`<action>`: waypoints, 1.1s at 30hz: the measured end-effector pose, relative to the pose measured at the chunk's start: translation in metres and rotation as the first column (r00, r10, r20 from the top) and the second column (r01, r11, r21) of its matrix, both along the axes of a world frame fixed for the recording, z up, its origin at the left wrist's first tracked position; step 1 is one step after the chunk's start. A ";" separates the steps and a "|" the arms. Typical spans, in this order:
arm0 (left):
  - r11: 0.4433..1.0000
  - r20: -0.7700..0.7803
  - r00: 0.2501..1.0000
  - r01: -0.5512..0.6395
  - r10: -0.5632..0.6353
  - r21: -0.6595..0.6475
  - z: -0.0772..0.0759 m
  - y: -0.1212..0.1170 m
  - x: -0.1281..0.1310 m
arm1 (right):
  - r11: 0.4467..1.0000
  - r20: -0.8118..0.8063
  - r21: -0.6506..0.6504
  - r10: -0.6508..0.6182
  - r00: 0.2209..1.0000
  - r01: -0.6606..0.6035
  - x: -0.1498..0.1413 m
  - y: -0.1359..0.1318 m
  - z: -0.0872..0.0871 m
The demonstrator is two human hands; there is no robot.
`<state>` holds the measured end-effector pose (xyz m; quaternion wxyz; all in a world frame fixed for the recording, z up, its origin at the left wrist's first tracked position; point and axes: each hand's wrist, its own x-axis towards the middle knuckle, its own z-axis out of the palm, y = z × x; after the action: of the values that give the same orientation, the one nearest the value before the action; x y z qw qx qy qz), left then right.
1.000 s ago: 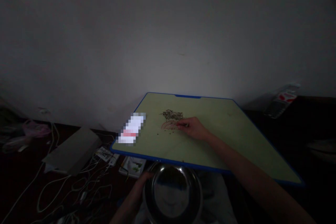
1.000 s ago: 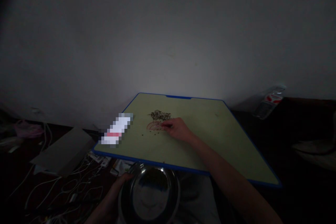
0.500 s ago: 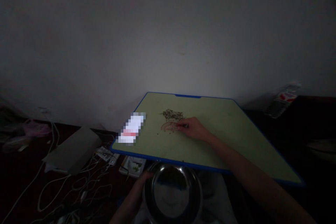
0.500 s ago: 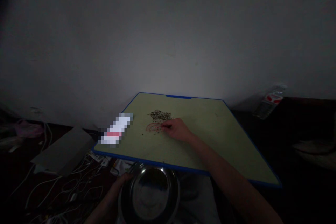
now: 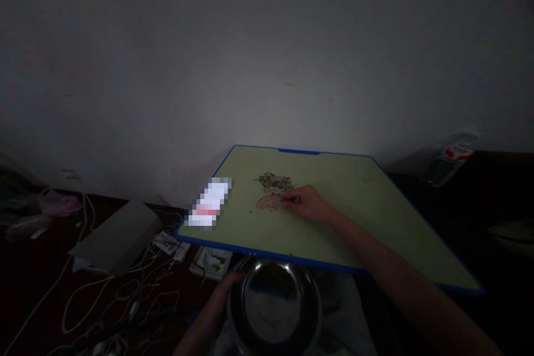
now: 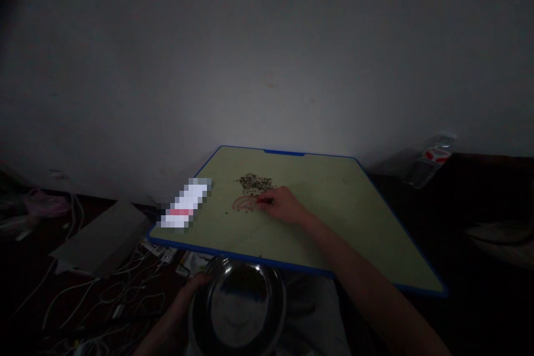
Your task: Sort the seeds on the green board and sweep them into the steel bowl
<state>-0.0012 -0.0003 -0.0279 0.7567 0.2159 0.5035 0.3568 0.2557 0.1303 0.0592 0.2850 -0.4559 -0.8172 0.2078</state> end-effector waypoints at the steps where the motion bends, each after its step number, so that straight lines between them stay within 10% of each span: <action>1: 1.000 -0.008 1.000 -0.007 0.007 -0.007 0.000 0.000 0.000 | 1.000 -0.002 -0.002 -0.005 1.000 0.005 0.001 0.000 0.000; 11: 0.999 0.035 0.999 0.024 -0.023 -0.031 -0.015 0.004 -0.005 | 0.999 0.017 -0.049 -0.021 1.000 0.021 0.016 -0.007 0.002; 24: 0.998 -0.002 0.999 -0.034 0.035 0.060 0.019 -0.007 0.008 | 0.999 0.116 0.028 -0.028 0.993 0.025 0.030 -0.043 0.001; 33: 0.992 -0.054 0.994 -0.095 0.099 0.085 0.007 -0.009 0.004 | 0.972 0.155 0.194 -0.167 0.974 0.135 0.045 -0.097 -0.003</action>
<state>0.0025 -0.0089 -0.0207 0.7139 0.2326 0.5200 0.4073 0.3006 0.0330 0.0567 0.2696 -0.5050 -0.8169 0.0702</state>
